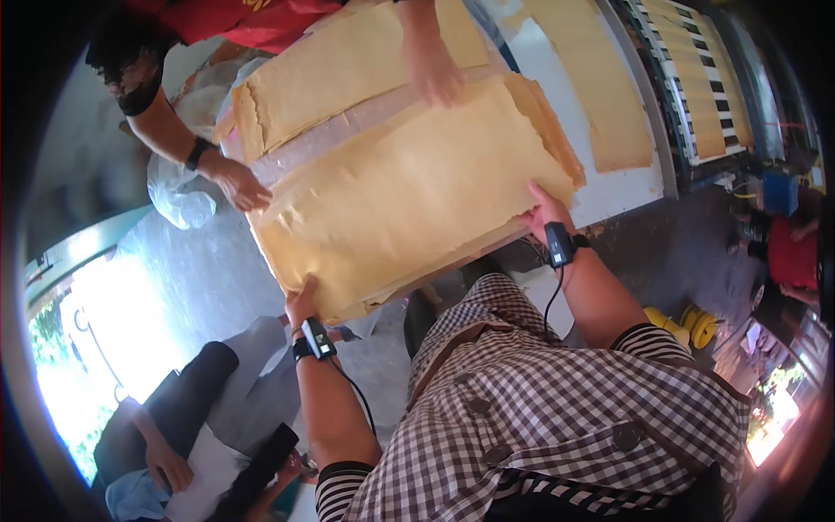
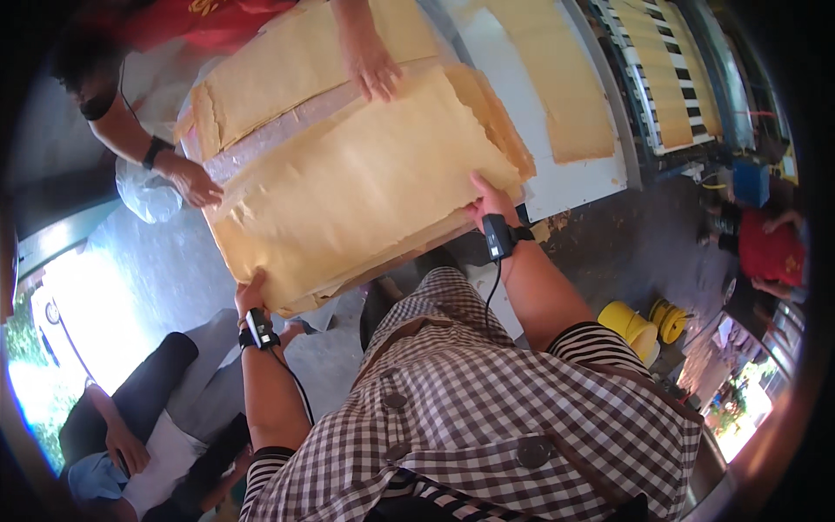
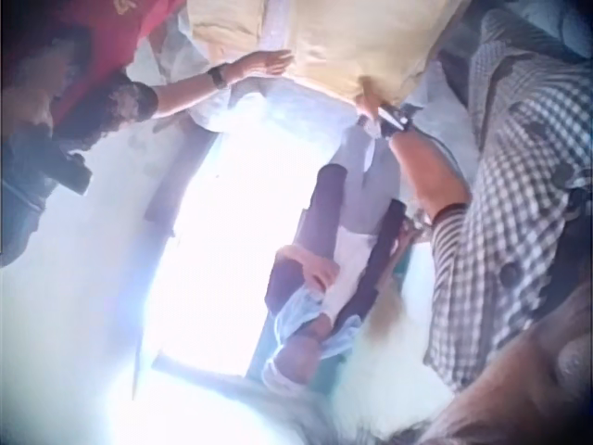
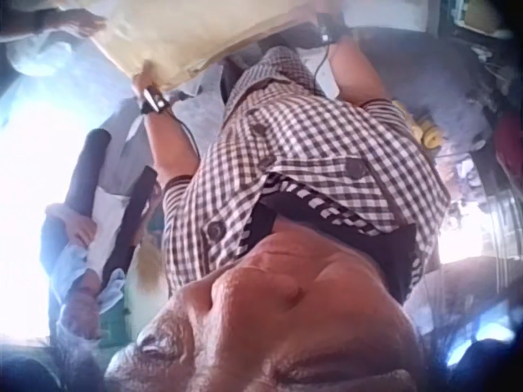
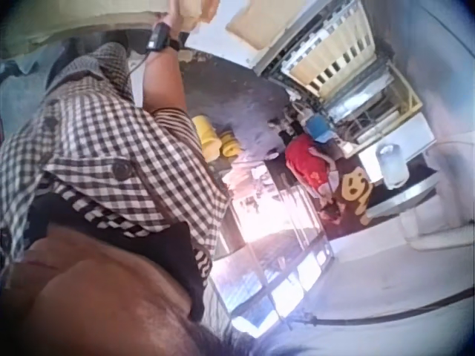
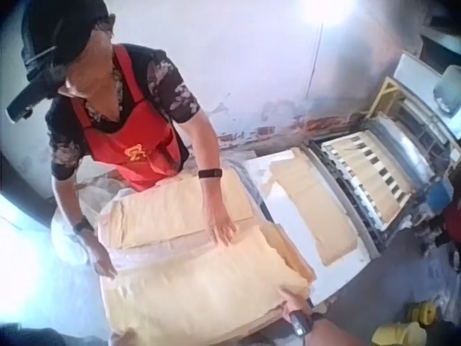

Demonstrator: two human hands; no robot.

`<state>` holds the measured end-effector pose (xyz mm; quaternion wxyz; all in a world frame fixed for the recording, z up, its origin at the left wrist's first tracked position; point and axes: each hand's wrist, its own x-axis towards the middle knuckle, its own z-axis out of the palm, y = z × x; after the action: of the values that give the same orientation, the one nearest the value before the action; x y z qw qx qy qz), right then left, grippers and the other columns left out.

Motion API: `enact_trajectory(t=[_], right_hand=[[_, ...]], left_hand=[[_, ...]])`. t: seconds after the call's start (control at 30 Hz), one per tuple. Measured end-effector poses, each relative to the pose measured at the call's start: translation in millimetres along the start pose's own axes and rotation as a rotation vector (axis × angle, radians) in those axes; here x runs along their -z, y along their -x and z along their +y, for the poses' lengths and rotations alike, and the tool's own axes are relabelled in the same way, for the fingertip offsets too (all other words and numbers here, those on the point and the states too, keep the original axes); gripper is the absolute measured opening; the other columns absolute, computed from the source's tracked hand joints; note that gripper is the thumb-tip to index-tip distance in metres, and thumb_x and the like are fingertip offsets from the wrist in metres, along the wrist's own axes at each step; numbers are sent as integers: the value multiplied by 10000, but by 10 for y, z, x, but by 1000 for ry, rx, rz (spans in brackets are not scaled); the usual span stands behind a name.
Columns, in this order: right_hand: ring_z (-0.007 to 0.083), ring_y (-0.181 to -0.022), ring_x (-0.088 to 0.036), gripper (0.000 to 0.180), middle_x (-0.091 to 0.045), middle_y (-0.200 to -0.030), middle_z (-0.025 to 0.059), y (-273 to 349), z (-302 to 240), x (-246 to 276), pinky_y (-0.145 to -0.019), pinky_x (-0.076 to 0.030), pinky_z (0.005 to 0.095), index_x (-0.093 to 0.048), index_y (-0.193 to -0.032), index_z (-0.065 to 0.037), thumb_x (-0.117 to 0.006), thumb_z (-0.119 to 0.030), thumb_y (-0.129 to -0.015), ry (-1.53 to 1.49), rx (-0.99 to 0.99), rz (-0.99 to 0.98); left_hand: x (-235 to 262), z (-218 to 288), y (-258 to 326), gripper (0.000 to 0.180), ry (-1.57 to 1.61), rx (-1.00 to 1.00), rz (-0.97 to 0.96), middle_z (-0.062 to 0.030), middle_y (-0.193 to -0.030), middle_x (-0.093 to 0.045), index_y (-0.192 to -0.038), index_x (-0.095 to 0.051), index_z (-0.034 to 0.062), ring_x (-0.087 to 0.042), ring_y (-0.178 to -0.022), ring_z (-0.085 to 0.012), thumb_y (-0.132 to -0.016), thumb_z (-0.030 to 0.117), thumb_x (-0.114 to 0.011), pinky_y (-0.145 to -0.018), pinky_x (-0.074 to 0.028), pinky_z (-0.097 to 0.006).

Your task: Stack and package thin sheets of food, likely tofu skin, into plastic bags.

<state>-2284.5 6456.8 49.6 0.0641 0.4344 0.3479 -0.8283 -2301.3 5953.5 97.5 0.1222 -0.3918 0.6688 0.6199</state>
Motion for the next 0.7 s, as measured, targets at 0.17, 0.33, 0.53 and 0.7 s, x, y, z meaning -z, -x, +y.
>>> enact_trajectory(t=[0.17,0.33,0.53,0.7], right_hand=[[173,-842,-625,429,-648,-1054,32,21,-99,117,-724,-531,354,-518,-1227,-169,-693,-329,-871,251,-92,26],[151,-764,-637,434,-660,-959,45,-47,-138,245,-618,-550,293,-524,-1187,-139,-671,-405,-877,386,-218,57],[134,-479,-567,580,-601,-586,24,251,-299,27,-431,-456,269,-575,-654,-106,-509,-636,-879,831,-450,227],[252,-703,-634,328,-668,-767,91,212,-362,-1419,-663,-500,318,-663,-870,-46,-589,-364,-907,1521,766,-339]], left_hand=[[191,-401,-173,315,-398,-43,78,-56,-887,-692,-1075,-646,-13,-653,-746,-151,-813,143,-727,-656,-533,-276],[-2,-311,-194,314,-309,-196,345,-43,-816,-686,-987,-660,-8,-629,-692,-127,-783,211,-754,-626,-509,-270],[149,0,-175,623,-880,-178,646,-161,-1079,-651,-1296,-459,7,-630,-980,-300,-797,264,-730,-823,-511,-390],[-561,-136,561,205,-928,-561,-47,-132,-866,-671,-936,-687,79,-650,-784,-320,-819,247,-686,-725,-522,-400]])
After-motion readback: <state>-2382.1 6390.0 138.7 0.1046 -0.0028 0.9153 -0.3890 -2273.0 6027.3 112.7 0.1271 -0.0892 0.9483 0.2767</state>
